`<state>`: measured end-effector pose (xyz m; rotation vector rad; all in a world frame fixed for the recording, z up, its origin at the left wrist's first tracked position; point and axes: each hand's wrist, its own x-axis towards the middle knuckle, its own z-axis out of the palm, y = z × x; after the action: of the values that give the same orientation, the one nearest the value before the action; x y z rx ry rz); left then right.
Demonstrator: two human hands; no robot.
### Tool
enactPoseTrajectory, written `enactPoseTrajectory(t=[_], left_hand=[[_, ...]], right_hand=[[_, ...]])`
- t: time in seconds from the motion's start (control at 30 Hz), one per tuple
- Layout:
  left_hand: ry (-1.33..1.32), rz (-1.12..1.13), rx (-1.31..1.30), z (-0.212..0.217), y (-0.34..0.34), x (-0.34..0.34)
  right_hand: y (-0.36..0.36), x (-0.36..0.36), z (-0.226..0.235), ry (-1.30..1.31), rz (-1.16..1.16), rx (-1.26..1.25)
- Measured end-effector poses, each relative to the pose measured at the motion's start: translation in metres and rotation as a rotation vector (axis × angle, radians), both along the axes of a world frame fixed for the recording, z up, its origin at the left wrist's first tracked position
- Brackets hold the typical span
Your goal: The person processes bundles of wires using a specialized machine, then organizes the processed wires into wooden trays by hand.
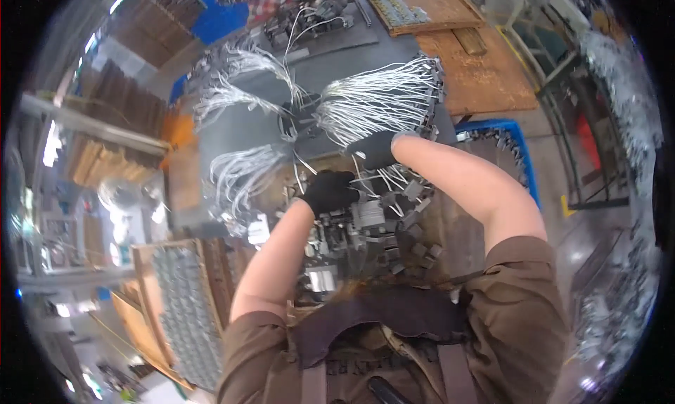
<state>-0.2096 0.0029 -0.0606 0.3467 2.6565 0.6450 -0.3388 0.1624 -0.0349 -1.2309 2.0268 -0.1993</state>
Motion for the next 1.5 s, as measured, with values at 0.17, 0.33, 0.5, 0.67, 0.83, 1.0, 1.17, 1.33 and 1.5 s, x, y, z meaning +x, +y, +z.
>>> enactPoseTrajectory(t=[0.17, 0.33, 0.5, 0.67, 0.83, 1.0, 1.17, 1.33, 1.5], left_hand=[[-0.05, -0.029, -0.13, -0.005, 0.006, -0.005], [0.135, 0.014, -0.151, 0.002, 0.007, 0.004], [0.104, 0.144, -0.145, 0.008, 0.008, 0.006], [0.2, 0.229, -0.123, 0.005, 0.004, 0.003], [0.279, 0.237, 0.164, 0.02, -0.022, 0.017], [0.337, 0.316, 0.458, 0.028, -0.024, 0.018], [0.379, 0.334, 0.415, 0.018, -0.021, 0.023], [0.495, 0.395, 0.476, 0.006, -0.017, 0.032], [0.662, 0.44, 0.157, 0.003, 0.003, 0.031]], right_hand=[[0.014, -0.003, 0.0, -0.016, 0.066, -0.037], [0.011, -0.005, 0.004, 0.129, 0.056, 0.03], [0.006, 0.003, -0.003, 0.073, 0.025, 0.027], [0.01, 0.0, 0.007, 0.046, 0.058, 0.025], [0.023, 0.002, 0.023, 0.118, -0.127, 0.074], [0.019, 0.029, 0.01, 0.491, 0.066, -0.414], [0.004, 0.042, 0.001, -0.373, -0.416, -0.361], [0.008, 0.061, 0.013, -0.826, -0.876, -0.369], [0.017, 0.121, 0.032, -0.5, -0.593, -0.405]])
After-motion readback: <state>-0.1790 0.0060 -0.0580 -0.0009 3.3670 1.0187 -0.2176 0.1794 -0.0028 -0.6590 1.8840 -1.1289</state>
